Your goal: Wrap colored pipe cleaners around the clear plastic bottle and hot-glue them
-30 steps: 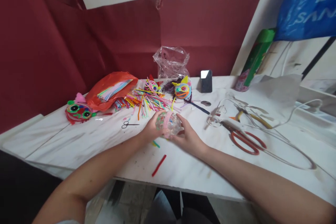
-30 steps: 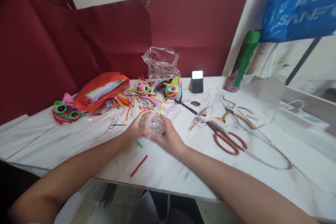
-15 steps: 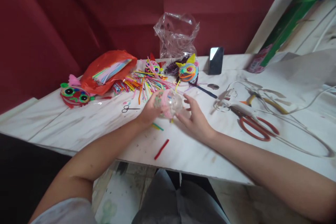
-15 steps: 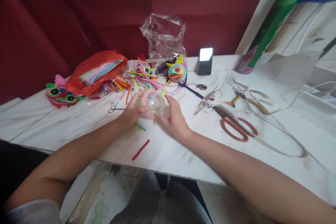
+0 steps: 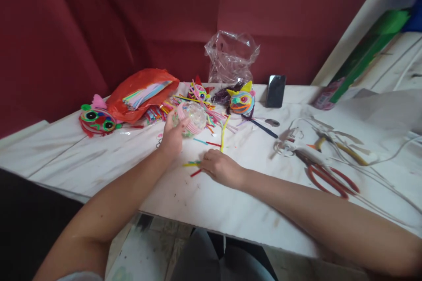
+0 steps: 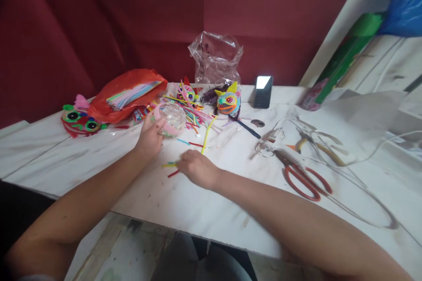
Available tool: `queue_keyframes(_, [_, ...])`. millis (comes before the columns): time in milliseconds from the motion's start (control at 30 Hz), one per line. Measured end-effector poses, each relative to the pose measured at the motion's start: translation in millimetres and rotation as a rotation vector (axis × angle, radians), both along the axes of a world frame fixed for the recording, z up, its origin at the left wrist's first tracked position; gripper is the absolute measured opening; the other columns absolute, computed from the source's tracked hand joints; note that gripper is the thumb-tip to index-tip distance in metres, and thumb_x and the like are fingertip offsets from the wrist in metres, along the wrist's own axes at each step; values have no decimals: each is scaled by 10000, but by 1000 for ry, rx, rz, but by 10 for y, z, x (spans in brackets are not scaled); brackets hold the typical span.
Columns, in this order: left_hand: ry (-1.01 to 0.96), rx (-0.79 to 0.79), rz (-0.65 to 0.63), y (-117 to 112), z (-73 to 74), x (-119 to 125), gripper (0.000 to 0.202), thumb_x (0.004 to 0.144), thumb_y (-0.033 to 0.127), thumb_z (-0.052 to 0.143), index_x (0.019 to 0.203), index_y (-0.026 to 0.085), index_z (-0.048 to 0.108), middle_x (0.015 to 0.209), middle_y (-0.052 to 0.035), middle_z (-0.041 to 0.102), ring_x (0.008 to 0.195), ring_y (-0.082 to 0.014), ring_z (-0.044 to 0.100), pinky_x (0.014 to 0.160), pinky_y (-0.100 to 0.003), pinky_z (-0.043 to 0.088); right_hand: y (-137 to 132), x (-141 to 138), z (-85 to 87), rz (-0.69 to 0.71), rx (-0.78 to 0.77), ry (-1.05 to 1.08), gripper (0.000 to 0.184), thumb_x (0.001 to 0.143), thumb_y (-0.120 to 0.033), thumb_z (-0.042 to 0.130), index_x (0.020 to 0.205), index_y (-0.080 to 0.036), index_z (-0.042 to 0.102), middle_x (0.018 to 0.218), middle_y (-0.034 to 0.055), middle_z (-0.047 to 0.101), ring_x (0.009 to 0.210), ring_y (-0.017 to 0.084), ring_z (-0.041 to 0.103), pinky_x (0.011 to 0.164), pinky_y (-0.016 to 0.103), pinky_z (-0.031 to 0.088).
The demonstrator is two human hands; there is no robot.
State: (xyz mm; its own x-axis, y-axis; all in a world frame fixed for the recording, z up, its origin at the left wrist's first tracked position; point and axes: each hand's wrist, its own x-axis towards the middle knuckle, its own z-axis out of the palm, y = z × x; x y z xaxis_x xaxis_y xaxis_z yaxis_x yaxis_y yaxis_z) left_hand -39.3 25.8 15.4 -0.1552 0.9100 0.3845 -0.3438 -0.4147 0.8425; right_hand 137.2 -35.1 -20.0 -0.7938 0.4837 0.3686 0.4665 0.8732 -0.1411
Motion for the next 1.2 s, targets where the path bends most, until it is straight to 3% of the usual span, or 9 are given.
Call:
queue_keyframes(100, [35,53,22,3,15,-23,600,681,333,748,1225,257,507,1280,-75,606,1231,-259,548,1049,-411,426,324,-157,10,-168,-154,75,173,907,-154,560,806,-145,701,830,103,631,869,207,554,805,325,417])
queue_keyframes(233, [36,53,48,-6,62,-50,631,686,337,738,1258,259,483,1280,-73,606,1232,-242,547,1050,-391,424,682,-233,101,-274,-241,185,157,841,-68,585,849,-148,719,856,92,679,870,191,603,807,287,445])
queue_keyframes(400, [68,20,10,-49,88,-34,620,688,357,723,1250,243,485,1278,-76,602,1218,-245,556,1031,-378,441,979,178,347,-465,-321,396,215,858,-120,504,929,-154,704,917,65,718,802,163,635,758,273,478])
queue_keyframes(567, [116,-54,-3,-112,38,34,650,652,307,737,1250,229,495,1239,-75,617,1189,-263,562,1014,-388,452,867,649,308,-607,-430,482,212,820,-147,455,827,-142,667,678,25,666,576,123,584,585,231,457])
queue_keyframes(700, [209,-103,5,-145,-28,52,657,644,298,744,1250,227,500,1222,-71,608,1140,-261,573,960,-375,471,530,589,90,-568,-483,442,173,786,-194,502,683,-171,640,522,-15,581,473,118,511,493,227,385])
queue_keyframes(833, [304,-155,7,-200,-47,55,659,632,294,748,1243,231,508,1115,-40,625,1012,-230,602,873,-342,489,348,446,8,-512,-440,375,193,767,-305,604,880,-172,686,585,-12,609,523,138,522,524,246,368])
queue_keyframes(933, [329,-172,-65,-232,-43,68,628,645,289,733,1233,234,519,1058,-33,641,939,-222,619,834,-343,497,414,492,30,-561,-435,347,177,777,-263,572,878,-176,688,624,6,645,561,149,551,556,251,387])
queue_keyframes(1033, [269,-141,-113,-201,-43,70,617,646,294,733,1223,230,526,1096,-55,646,1000,-250,623,858,-364,502,579,649,43,-674,-427,390,162,772,-179,513,786,-168,674,686,36,685,612,156,585,598,253,416])
queue_keyframes(1200, [110,-70,125,-59,-3,-32,573,702,338,702,1234,273,500,1253,-52,586,1209,-269,534,983,-371,462,741,847,29,-787,-415,427,176,753,-126,497,765,-170,668,711,35,702,646,152,607,618,241,436])
